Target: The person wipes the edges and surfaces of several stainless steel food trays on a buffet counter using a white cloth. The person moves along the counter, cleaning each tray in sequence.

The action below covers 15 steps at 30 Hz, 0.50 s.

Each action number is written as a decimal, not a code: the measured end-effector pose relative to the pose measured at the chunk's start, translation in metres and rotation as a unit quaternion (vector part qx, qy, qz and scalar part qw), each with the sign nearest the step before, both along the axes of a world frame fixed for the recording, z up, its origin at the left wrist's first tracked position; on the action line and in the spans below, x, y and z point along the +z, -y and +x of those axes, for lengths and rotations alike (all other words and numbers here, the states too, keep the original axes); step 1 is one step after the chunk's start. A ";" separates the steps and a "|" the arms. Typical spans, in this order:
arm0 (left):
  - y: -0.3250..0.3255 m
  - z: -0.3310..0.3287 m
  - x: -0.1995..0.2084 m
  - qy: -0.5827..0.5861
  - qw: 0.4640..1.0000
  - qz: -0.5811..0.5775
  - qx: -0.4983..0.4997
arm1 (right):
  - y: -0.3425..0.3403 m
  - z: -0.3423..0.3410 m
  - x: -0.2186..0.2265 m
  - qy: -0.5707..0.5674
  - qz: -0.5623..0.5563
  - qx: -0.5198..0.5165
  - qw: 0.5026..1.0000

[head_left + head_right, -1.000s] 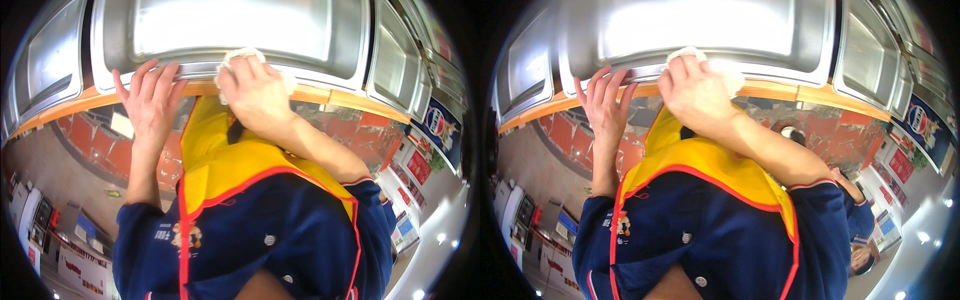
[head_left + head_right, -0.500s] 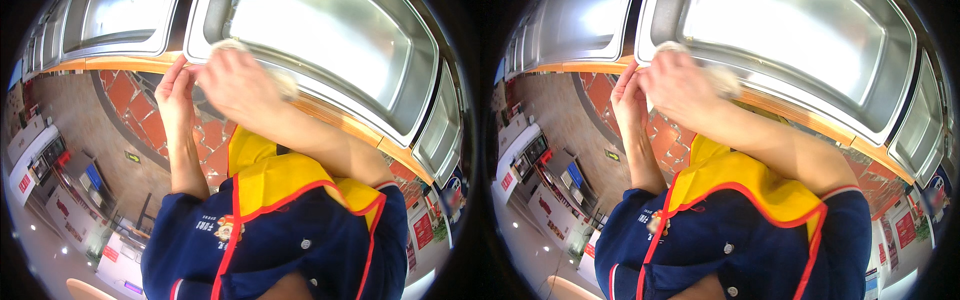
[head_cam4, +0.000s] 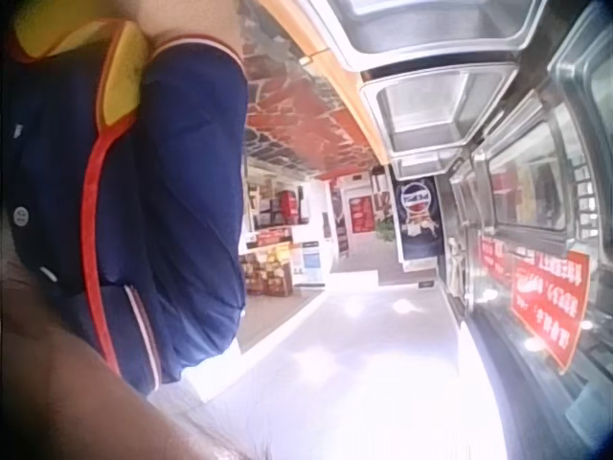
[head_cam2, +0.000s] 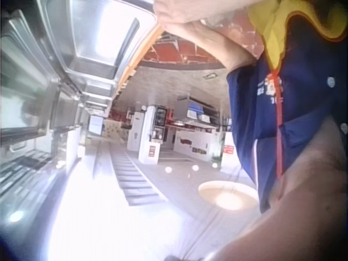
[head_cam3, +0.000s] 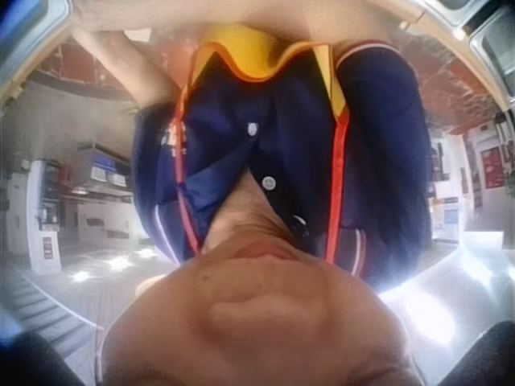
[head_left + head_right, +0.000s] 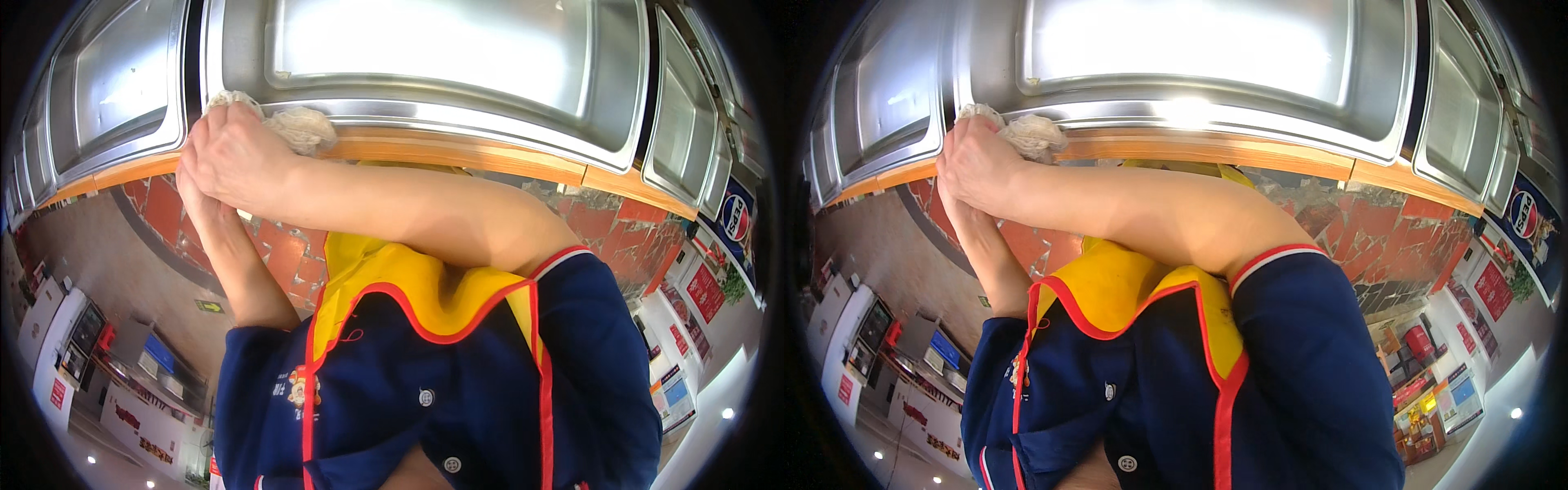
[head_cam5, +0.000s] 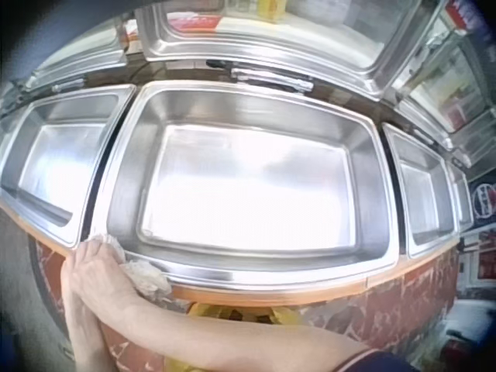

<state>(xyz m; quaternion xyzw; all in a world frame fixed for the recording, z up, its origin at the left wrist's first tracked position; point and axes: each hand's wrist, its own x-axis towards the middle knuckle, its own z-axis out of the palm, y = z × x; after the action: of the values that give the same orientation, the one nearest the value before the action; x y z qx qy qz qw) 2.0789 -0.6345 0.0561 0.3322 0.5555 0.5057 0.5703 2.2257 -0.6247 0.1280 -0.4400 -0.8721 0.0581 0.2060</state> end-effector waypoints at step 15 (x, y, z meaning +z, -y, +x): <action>0.007 0.040 0.042 0.155 0.979 -0.028 0.127 | 0.000 -0.007 -0.008 -0.001 0.070 -0.032 0.997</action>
<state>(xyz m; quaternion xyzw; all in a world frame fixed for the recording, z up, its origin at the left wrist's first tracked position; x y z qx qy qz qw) 2.1194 -0.6419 0.0978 0.1606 0.5118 0.6038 0.5896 2.2191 -0.6245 0.1198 -0.4522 -0.8594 -0.0091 0.2383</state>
